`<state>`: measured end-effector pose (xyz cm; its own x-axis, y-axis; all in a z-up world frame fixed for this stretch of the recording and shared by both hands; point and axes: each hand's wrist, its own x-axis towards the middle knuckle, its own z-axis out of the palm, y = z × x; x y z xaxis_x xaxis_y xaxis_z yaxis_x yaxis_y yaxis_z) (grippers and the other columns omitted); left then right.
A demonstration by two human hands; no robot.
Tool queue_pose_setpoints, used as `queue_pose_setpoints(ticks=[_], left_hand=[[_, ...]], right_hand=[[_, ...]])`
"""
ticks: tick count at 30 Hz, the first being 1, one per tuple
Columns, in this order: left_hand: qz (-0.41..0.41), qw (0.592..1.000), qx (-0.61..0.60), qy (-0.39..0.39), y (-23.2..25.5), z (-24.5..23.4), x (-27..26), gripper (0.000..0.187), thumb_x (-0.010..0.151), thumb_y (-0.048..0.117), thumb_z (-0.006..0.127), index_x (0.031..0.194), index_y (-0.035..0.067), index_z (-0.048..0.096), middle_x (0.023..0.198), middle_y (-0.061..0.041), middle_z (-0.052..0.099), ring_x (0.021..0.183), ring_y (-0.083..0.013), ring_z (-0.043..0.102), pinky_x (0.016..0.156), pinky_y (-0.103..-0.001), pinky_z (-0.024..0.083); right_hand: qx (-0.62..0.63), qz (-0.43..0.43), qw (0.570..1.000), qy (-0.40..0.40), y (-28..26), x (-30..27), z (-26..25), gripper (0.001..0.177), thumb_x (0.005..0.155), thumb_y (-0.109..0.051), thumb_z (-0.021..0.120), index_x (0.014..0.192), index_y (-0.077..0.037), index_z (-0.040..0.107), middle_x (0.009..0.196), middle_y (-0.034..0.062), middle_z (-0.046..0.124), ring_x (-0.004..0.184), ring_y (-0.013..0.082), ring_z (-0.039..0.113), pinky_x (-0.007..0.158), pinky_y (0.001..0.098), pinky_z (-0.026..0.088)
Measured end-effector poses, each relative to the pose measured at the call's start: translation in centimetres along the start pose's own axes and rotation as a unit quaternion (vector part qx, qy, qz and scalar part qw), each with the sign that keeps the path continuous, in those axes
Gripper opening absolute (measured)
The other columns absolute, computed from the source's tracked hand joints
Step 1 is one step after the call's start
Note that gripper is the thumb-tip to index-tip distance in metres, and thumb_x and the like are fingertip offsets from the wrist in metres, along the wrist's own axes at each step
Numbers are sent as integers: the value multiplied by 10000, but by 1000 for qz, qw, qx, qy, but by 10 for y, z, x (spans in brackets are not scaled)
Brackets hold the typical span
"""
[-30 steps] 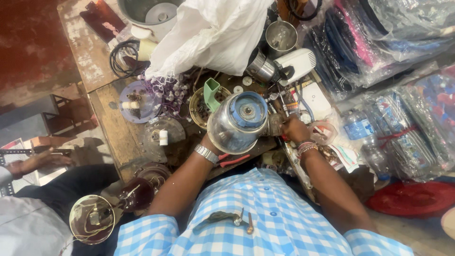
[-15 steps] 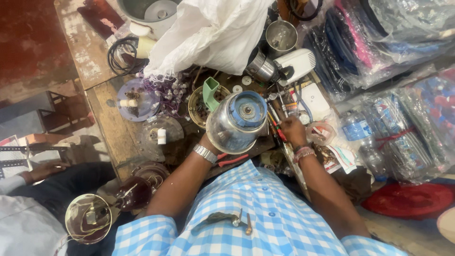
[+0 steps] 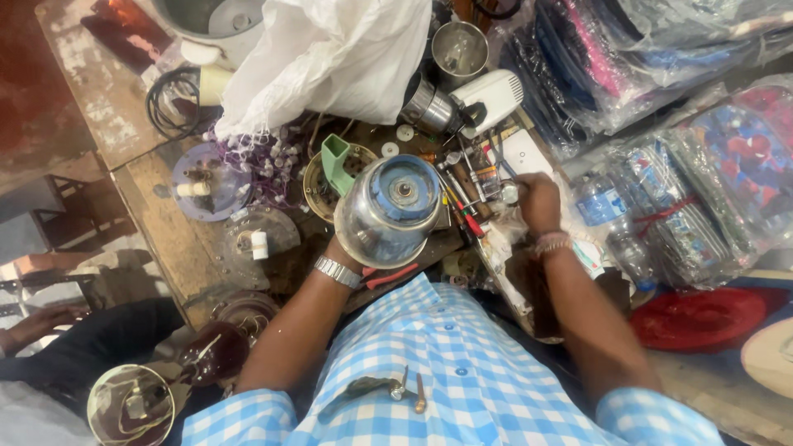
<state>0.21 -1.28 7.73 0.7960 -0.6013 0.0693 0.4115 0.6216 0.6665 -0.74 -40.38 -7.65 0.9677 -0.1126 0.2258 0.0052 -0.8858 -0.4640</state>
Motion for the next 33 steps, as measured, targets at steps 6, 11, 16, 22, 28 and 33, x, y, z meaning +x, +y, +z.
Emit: queue_pose_setpoints(ticks=[6,11,16,22,28,33], left_hand=[[4,1000,1,-1,1,-1,2,615,957,180,729,1498,14,487,1452,-157,607,1310,-228,614,1119,-358,532],[1,1000,-4,2,-5,1,-4,625,950,177,737,1498,15,485,1449,-156,608,1307,-227,615,1117,-359,532],[0,1000,1,-3,0,1,0,635,942,175,745,1498,16,483,1446,-155,609,1303,-227,616,1115,-360,532],[4,1000,5,-9,1,4,6,647,933,171,755,1499,18,481,1443,-154,610,1299,-227,617,1113,-360,532],[3,1000,8,-19,9,9,9,659,925,168,764,1499,19,479,1439,-154,612,1295,-227,619,1110,-361,532],[-7,1000,17,-5,-2,8,2,669,917,166,772,1499,20,477,1436,-153,613,1291,-227,619,1108,-362,532]], right_hand=[[-160,-53,957,-237,10,25,6,388,755,-62,679,1135,-101,746,1096,222,665,990,392,659,878,481,544],[-152,-23,965,-214,11,5,8,309,832,-146,672,1130,-102,743,1066,231,666,987,424,649,886,501,530],[-91,19,982,-167,26,17,11,249,864,-106,688,1105,-84,745,998,194,709,940,354,697,868,448,558],[659,314,660,-176,2,67,-43,138,1014,7,650,1138,-50,626,1016,111,707,904,207,689,748,353,576],[607,259,704,-262,-140,88,-134,321,864,22,628,1176,-8,697,1055,77,762,920,160,705,828,289,579],[300,-106,921,-227,-246,70,-191,273,871,-42,717,1143,-42,740,1044,57,748,924,162,687,826,302,559]])
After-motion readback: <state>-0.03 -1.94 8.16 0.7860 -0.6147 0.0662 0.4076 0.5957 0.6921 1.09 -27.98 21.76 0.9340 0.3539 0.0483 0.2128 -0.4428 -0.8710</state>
